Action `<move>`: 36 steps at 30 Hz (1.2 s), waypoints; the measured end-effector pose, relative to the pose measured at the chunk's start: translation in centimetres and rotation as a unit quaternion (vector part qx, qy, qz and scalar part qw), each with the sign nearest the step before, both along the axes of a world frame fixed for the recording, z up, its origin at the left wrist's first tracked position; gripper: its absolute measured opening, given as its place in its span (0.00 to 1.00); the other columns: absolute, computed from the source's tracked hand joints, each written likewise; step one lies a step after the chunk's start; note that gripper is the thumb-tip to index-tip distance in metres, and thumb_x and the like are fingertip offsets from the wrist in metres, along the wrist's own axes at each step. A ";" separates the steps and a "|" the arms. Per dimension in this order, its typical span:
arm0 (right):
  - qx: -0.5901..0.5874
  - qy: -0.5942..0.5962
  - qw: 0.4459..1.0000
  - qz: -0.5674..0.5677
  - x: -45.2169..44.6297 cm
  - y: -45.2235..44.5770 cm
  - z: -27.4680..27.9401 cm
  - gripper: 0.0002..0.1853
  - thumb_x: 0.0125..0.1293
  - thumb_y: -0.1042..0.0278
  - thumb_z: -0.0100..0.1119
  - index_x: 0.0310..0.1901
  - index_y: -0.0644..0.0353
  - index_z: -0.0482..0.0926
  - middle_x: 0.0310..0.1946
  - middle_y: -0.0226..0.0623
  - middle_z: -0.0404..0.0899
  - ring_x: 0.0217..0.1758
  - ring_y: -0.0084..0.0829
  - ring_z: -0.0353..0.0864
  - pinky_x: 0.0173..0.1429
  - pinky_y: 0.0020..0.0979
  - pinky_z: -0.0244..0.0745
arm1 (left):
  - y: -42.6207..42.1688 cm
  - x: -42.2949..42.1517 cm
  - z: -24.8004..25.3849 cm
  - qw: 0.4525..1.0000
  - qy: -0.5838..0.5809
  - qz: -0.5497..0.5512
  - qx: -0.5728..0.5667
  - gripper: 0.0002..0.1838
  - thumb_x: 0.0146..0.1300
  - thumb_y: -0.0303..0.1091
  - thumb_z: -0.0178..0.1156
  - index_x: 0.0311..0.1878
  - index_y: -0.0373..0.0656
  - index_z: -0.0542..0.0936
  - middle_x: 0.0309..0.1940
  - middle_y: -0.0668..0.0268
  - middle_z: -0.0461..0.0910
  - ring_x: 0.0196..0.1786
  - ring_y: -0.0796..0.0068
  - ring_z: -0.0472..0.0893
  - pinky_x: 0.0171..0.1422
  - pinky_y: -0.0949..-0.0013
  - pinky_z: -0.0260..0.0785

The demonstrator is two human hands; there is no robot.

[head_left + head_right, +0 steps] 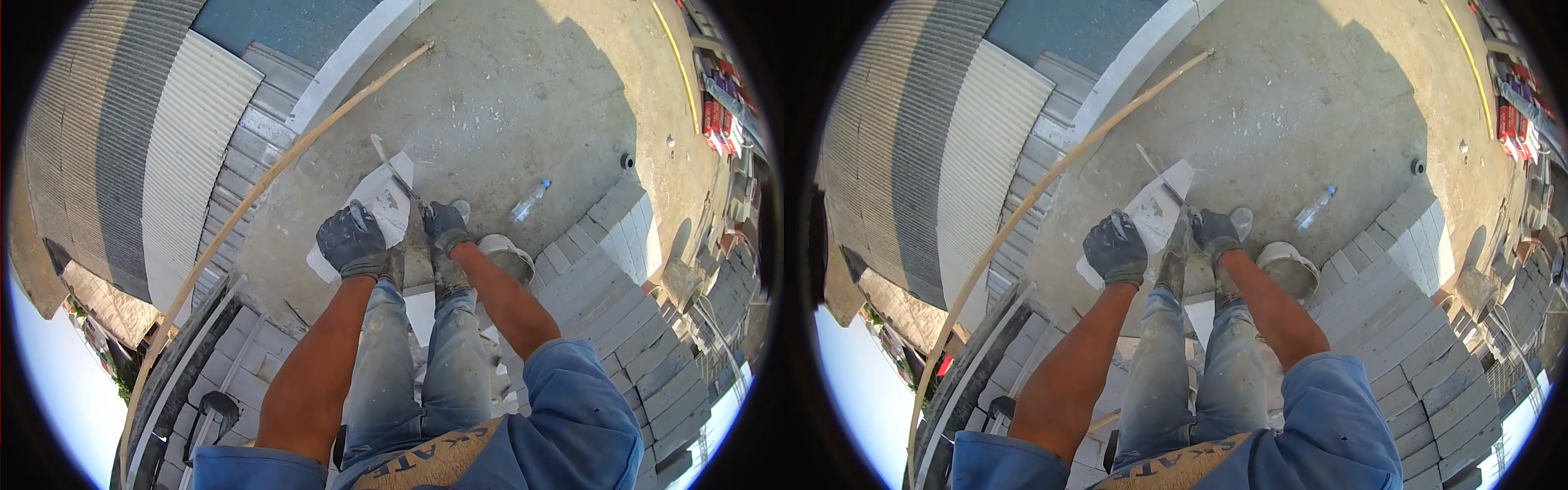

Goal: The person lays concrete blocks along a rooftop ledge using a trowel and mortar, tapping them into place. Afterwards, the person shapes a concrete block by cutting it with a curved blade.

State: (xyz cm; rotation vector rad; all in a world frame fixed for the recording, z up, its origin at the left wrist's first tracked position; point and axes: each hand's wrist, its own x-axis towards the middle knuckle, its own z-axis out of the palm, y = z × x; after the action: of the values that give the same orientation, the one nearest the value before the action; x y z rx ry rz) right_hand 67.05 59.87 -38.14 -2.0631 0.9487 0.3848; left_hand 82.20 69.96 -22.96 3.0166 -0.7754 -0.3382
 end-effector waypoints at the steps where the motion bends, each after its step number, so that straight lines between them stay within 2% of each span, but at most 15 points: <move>1: 0.009 0.005 1.000 0.000 0.3 -0.6 0.4 0.15 0.66 0.55 0.53 0.40 0.61 0.77 0.29 0.55 0.81 0.35 0.59 0.81 0.41 0.52 0.75 | -0.2 0.3 -0.2 1.000 0.000 0.006 -0.015 0.14 0.65 0.41 0.50 0.39 0.45 0.82 0.35 0.59 0.82 0.41 0.55 0.79 0.51 0.54 0.68; 3: 0.031 0.022 0.999 0.012 0.0 -0.2 1.7 0.15 0.66 0.55 0.52 0.40 0.61 0.77 0.29 0.54 0.81 0.35 0.59 0.81 0.41 0.53 0.75 | 0.1 0.2 -0.7 1.000 0.005 0.017 -0.010 0.13 0.65 0.41 0.50 0.38 0.45 0.81 0.34 0.59 0.82 0.41 0.55 0.79 0.51 0.54 0.68; 5: 0.030 -0.091 0.993 -0.067 -0.2 0.1 2.5 0.15 0.66 0.56 0.52 0.40 0.60 0.77 0.28 0.54 0.81 0.35 0.59 0.80 0.42 0.53 0.74 | 0.1 0.2 -0.5 1.000 0.008 0.023 -0.006 0.13 0.64 0.40 0.51 0.37 0.45 0.81 0.34 0.59 0.82 0.40 0.55 0.79 0.51 0.55 0.67; 9: 0.003 -0.015 1.000 -0.016 0.5 -0.4 -1.4 0.13 0.66 0.58 0.52 0.40 0.60 0.77 0.28 0.55 0.81 0.36 0.59 0.80 0.43 0.53 0.73 | -0.3 0.4 -0.1 0.998 -0.019 -0.004 -0.054 0.12 0.64 0.40 0.52 0.36 0.44 0.82 0.33 0.58 0.81 0.39 0.54 0.79 0.50 0.55 0.67; 12: 0.025 0.007 0.999 -0.030 -0.1 0.4 -0.6 0.12 0.65 0.59 0.53 0.39 0.60 0.77 0.29 0.56 0.80 0.37 0.58 0.80 0.45 0.53 0.73 | -0.3 0.5 -0.3 0.999 0.014 0.022 -0.027 0.13 0.63 0.40 0.53 0.36 0.43 0.82 0.32 0.58 0.81 0.39 0.53 0.78 0.50 0.54 0.67; 14: 0.013 -0.094 0.990 -0.108 -0.8 1.5 -0.8 0.11 0.63 0.62 0.54 0.38 0.61 0.77 0.29 0.56 0.80 0.37 0.57 0.80 0.44 0.52 0.73 | -0.1 0.2 -0.2 0.997 -0.023 0.017 -0.072 0.13 0.64 0.40 0.53 0.36 0.43 0.82 0.32 0.58 0.81 0.40 0.53 0.78 0.50 0.54 0.67; 15: 0.015 -0.088 0.990 -0.112 -1.3 1.8 -0.6 0.11 0.63 0.62 0.54 0.38 0.61 0.77 0.29 0.56 0.80 0.37 0.57 0.80 0.44 0.52 0.73 | 0.3 -0.3 0.1 0.997 -0.017 0.014 -0.069 0.13 0.64 0.40 0.53 0.36 0.43 0.82 0.32 0.58 0.81 0.40 0.53 0.78 0.50 0.54 0.67; 18: 0.044 -0.003 0.999 -0.025 0.8 -0.8 -0.3 0.10 0.62 0.63 0.55 0.37 0.61 0.77 0.29 0.56 0.80 0.37 0.56 0.81 0.44 0.52 0.73 | -0.5 0.6 -0.2 0.998 -0.005 0.017 -0.058 0.13 0.64 0.40 0.53 0.36 0.43 0.82 0.32 0.58 0.81 0.40 0.53 0.79 0.50 0.54 0.67; 20: 0.021 -0.087 0.995 -0.052 0.1 -0.9 0.9 0.08 0.65 0.67 0.51 0.37 0.61 0.78 0.27 0.54 0.79 0.32 0.56 0.80 0.35 0.47 0.70 | -0.1 0.4 -0.4 0.999 0.020 0.022 -0.023 0.13 0.64 0.40 0.53 0.37 0.43 0.82 0.33 0.58 0.81 0.41 0.53 0.79 0.50 0.53 0.67; 24: 0.041 -0.091 0.992 -0.083 0.7 -0.8 0.1 0.09 0.62 0.64 0.55 0.38 0.61 0.77 0.29 0.56 0.81 0.36 0.57 0.81 0.40 0.51 0.73 | -0.2 0.0 -0.5 0.993 -0.083 -0.004 -0.084 0.13 0.64 0.40 0.52 0.37 0.43 0.82 0.34 0.58 0.82 0.41 0.54 0.79 0.51 0.53 0.67; 26: 0.025 -0.010 0.999 0.018 1.5 -1.3 -0.6 0.11 0.64 0.62 0.54 0.38 0.61 0.77 0.28 0.56 0.81 0.34 0.58 0.81 0.40 0.51 0.74 | -0.3 0.6 -0.1 0.999 0.014 0.016 -0.035 0.13 0.64 0.41 0.52 0.37 0.43 0.82 0.34 0.58 0.82 0.41 0.54 0.78 0.51 0.54 0.67; 27: 0.027 -0.012 0.999 0.023 1.1 -1.2 -0.9 0.11 0.64 0.62 0.54 0.38 0.61 0.77 0.28 0.56 0.81 0.34 0.58 0.81 0.40 0.51 0.74 | -0.2 0.5 -0.4 0.999 0.012 0.022 -0.034 0.13 0.64 0.41 0.52 0.37 0.43 0.82 0.34 0.58 0.82 0.41 0.54 0.78 0.51 0.54 0.67; 29: 0.037 -0.052 0.996 -0.064 0.8 -0.9 1.7 0.13 0.66 0.59 0.52 0.38 0.61 0.78 0.29 0.56 0.81 0.35 0.58 0.81 0.42 0.52 0.74 | 0.0 0.3 -0.2 0.999 0.019 0.022 -0.026 0.13 0.65 0.41 0.52 0.37 0.43 0.82 0.34 0.57 0.82 0.41 0.54 0.78 0.51 0.53 0.67; 33: 0.014 -0.025 0.999 -0.035 0.0 0.3 -3.1 0.15 0.67 0.56 0.52 0.39 0.60 0.79 0.30 0.56 0.81 0.36 0.59 0.81 0.43 0.52 0.75 | -0.4 0.3 -0.3 0.997 -0.013 0.003 -0.070 0.13 0.65 0.40 0.52 0.37 0.43 0.82 0.34 0.58 0.81 0.41 0.53 0.78 0.51 0.53 0.66; 36: 0.030 0.026 0.999 -0.008 0.3 0.3 -3.8 0.15 0.66 0.56 0.52 0.40 0.60 0.79 0.31 0.56 0.82 0.37 0.58 0.81 0.44 0.52 0.75 | 0.1 0.2 -0.2 0.999 0.015 0.013 -0.034 0.13 0.65 0.40 0.52 0.37 0.44 0.82 0.33 0.58 0.81 0.41 0.53 0.78 0.51 0.53 0.66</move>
State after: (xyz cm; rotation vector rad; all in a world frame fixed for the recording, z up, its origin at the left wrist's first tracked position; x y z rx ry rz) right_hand 67.39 60.14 -41.92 -1.9976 0.9723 0.4544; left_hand 82.36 70.01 -23.14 2.9475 -0.7296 -0.3493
